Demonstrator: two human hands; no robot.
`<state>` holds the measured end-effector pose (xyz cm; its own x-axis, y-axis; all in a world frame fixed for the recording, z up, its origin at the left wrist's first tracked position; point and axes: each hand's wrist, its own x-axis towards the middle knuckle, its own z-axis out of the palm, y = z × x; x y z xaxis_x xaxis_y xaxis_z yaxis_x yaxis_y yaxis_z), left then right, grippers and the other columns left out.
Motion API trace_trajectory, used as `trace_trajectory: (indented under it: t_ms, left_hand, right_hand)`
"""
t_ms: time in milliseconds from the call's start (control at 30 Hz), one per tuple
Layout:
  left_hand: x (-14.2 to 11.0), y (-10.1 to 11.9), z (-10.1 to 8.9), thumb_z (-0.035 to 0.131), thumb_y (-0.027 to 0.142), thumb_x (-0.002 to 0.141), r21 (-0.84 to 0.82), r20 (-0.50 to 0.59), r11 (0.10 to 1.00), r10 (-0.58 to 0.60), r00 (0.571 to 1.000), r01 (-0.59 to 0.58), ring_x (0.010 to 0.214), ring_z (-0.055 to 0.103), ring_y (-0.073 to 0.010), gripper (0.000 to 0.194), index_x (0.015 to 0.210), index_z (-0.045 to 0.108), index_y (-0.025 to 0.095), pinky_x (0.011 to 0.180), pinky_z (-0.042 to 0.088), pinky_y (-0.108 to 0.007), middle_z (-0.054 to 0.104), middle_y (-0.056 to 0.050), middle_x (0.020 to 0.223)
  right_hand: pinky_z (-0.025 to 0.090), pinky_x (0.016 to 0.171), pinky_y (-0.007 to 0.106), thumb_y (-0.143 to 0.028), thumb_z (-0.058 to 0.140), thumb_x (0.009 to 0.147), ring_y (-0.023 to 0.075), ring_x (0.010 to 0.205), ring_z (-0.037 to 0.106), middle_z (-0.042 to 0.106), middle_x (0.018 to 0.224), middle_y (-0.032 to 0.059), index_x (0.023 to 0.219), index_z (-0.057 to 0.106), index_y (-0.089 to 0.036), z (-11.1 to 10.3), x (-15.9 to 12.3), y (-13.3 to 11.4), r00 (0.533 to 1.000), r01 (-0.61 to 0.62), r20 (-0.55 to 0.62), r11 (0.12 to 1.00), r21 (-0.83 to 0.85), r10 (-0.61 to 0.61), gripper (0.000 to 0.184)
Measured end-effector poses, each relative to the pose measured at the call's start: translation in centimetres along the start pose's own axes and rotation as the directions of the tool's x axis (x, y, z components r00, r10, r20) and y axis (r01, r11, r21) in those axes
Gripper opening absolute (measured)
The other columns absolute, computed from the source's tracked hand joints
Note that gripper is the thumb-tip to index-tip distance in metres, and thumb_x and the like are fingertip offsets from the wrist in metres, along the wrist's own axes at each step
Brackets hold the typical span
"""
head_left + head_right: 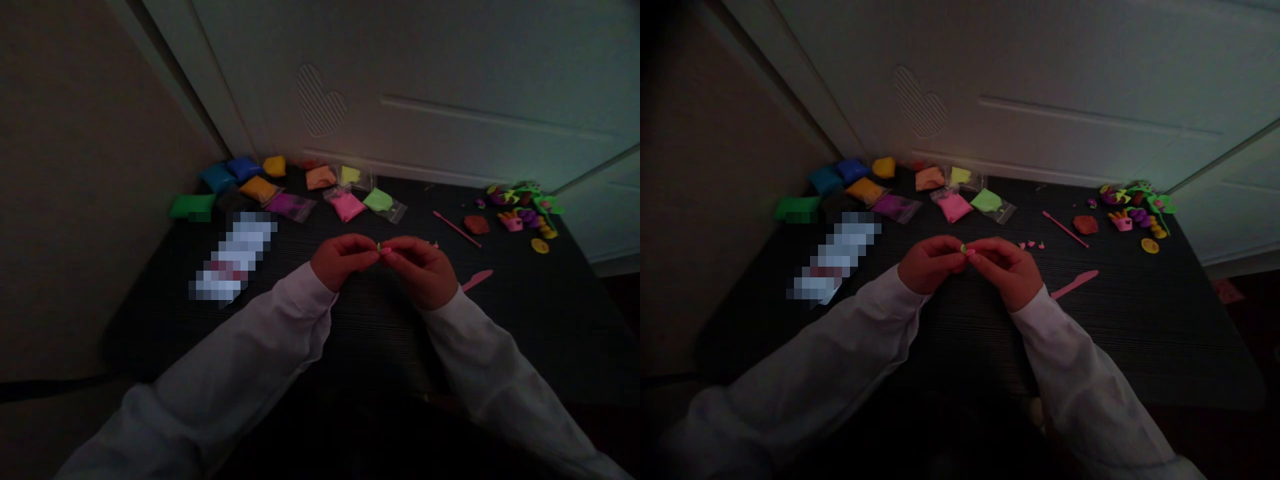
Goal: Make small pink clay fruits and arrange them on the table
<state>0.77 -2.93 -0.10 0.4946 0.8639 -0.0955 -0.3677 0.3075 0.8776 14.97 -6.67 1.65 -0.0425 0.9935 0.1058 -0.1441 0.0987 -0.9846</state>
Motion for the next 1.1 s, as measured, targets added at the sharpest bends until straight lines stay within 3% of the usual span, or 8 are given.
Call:
trace_trajectory:
  t_ms: [367, 667, 1100]
  left_hand:
    - [-0.07, 0.08, 0.38, 0.072, 0.023, 0.05, -0.063, 0.0, 0.997, -0.042, 0.999, 0.042, 0.047, 0.045, -0.0041, 0.023, 0.067, 0.059, 0.015, 0.047, 0.03, -0.02, 0.057, 0.004, 0.056]
    - [-0.08, 0.12, 0.19, 0.071, 0.023, 0.051, -0.046, 0.0, 0.998, -0.046, 0.999, 0.046, 0.048, 0.045, -0.0048, 0.022, 0.069, 0.06, 0.014, 0.048, 0.03, -0.021, 0.055, 0.004, 0.056]
    - [-0.34, 0.73, 0.74, 0.074, 0.022, 0.046, -0.18, 0.023, 0.976, -0.125, 0.992, 0.127, 0.052, 0.05, -0.0063, 0.024, 0.063, 0.059, 0.013, 0.05, 0.033, -0.021, 0.057, 0.002, 0.058]
  right_hand:
    - [0.049, 0.069, 0.026, -0.022, 0.066, 0.064, 0.0095, 0.07, 0.059, 0.065, 0.076, -0.0033, 0.08, 0.063, -0.026, 0.2, -0.13, 0.13, 0.999, -0.013, -0.032, 0.999, 0.03, 0.014, 0.017]
    - [0.049, 0.067, 0.025, -0.022, 0.064, 0.066, 0.0092, 0.07, 0.059, 0.064, 0.075, -0.0028, 0.078, 0.063, -0.024, 0.04, -0.23, -0.36, 0.999, 0.023, -0.031, 0.995, -0.093, -0.026, 0.013]
    - [0.047, 0.069, 0.026, -0.022, 0.065, 0.065, 0.0085, 0.068, 0.057, 0.064, 0.074, -0.004, 0.078, 0.064, -0.025, 0.17, -0.21, 0.48, 0.999, -0.036, -0.005, 0.991, 0.129, 0.037, 0.014]
